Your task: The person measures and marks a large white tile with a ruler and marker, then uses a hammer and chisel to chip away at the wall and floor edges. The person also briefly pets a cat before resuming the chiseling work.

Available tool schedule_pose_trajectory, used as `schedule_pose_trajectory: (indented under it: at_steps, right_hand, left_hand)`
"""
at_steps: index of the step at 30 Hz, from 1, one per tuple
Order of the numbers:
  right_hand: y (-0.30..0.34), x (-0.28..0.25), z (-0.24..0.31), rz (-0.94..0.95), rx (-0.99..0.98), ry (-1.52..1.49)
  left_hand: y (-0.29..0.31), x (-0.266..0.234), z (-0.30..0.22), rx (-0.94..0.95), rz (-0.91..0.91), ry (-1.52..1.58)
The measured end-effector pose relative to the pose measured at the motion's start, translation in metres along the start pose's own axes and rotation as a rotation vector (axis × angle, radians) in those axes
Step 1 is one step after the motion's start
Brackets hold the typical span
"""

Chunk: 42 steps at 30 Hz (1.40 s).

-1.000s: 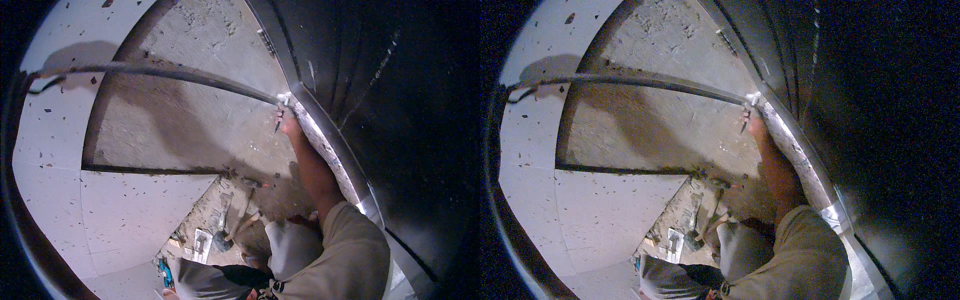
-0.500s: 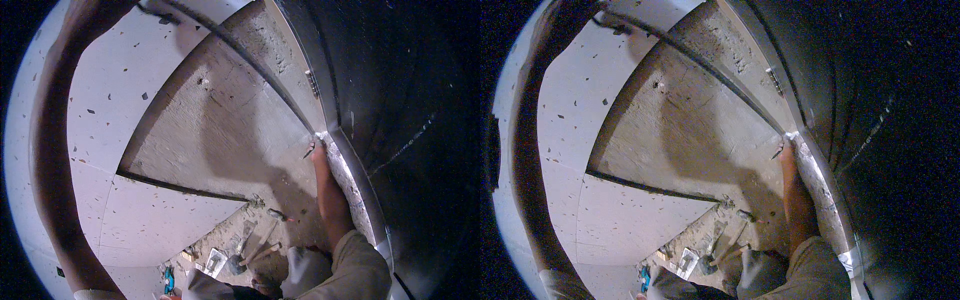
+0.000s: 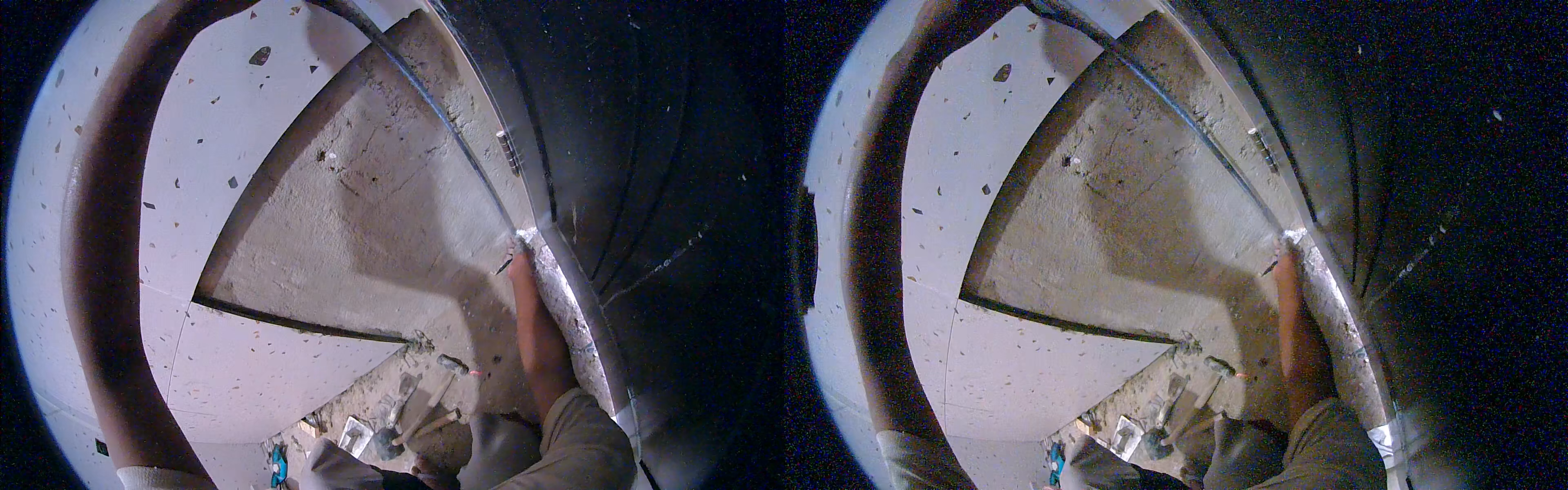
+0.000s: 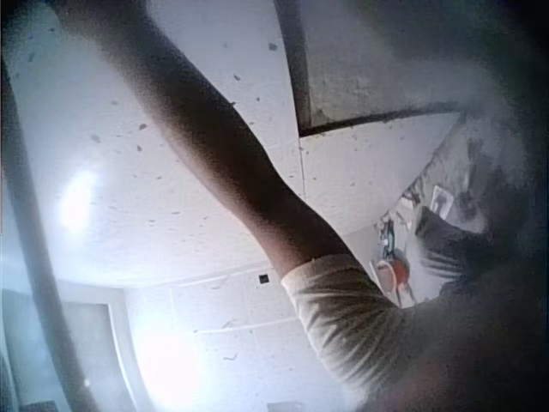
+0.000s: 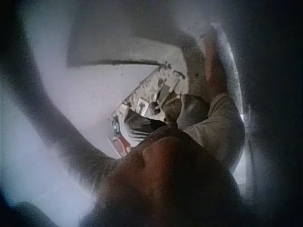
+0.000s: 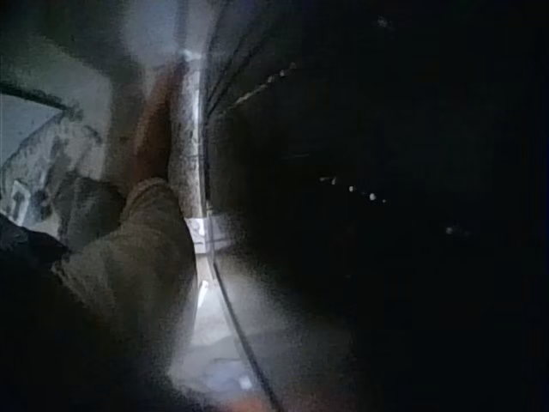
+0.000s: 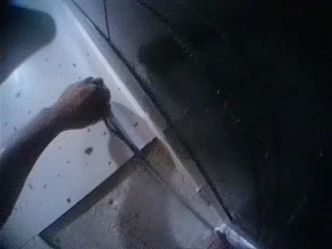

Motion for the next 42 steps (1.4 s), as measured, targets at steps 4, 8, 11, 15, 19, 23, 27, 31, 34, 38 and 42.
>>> schedule_pose_trajectory:
  at_steps: [4,8,11,15,19,23,27,31,34,38,42]
  right_hand:
    - [-0.016,-0.011,-0.003,0.06,-0.146,0.165]
    - [-0.019,-0.028,-0.005,-0.054,-0.063,0.065]
    - [-0.007,-0.022,-0.003,-0.063,-0.168,0.222]
    - [0.006,-0.009,-0.002,-0.053,-0.06,0.292]
    - [-0.009,-0.026,0.001,-0.09,-0.068,0.376]
    - [-0.025,-0.038,0.002,-0.181,-0.113,0.437]
    - [0.001,-0.01,-0.01,-0.075,-0.098,0.356]
    - [-0.022,-0.035,-0.012,-0.216,-0.147,0.34]
    - [-0.034,-0.042,-0.018,-0.218,-0.188,0.351]
    - [-0.045,-0.046,-0.018,-0.144,-0.147,0.429]
    - [-0.054,-0.054,-0.014,-0.185,-0.196,0.321]
  left_hand:
    - [-0.001,0.003,0.004,-0.035,-0.01,0.034]
    - [0.006,0.023,0.001,0.059,0.017,-0.085]
    - [0.004,0.007,-0.003,0.049,-0.069,0.072]
    - [0.008,0.009,-0.003,0.095,-0.037,0.029]
    - [0.005,0.01,-0.004,0.025,-0.04,0.084]
    - [0.003,0.012,-0.001,0.05,-0.164,0.14]
    - [0.011,0.018,-0.001,0.086,-0.104,0.135]
    - [0.005,0.015,-0.005,0.084,-0.145,0.13]
    - [0.002,0.01,-0.007,0.121,-0.092,0.118]
    - [0.002,0.011,-0.007,0.061,-0.044,0.144]
    - [0.0,0.013,-0.008,0.122,-0.096,0.09]
Point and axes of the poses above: each hand's wrist, its own y-axis away from the middle knuckle, its own x-axis out of the palm, z = x × y, the point moved 4 cm from there along -y, towards the middle knuckle, and after that the axes turned 5 degrees about -x, right-handed, at the moved point
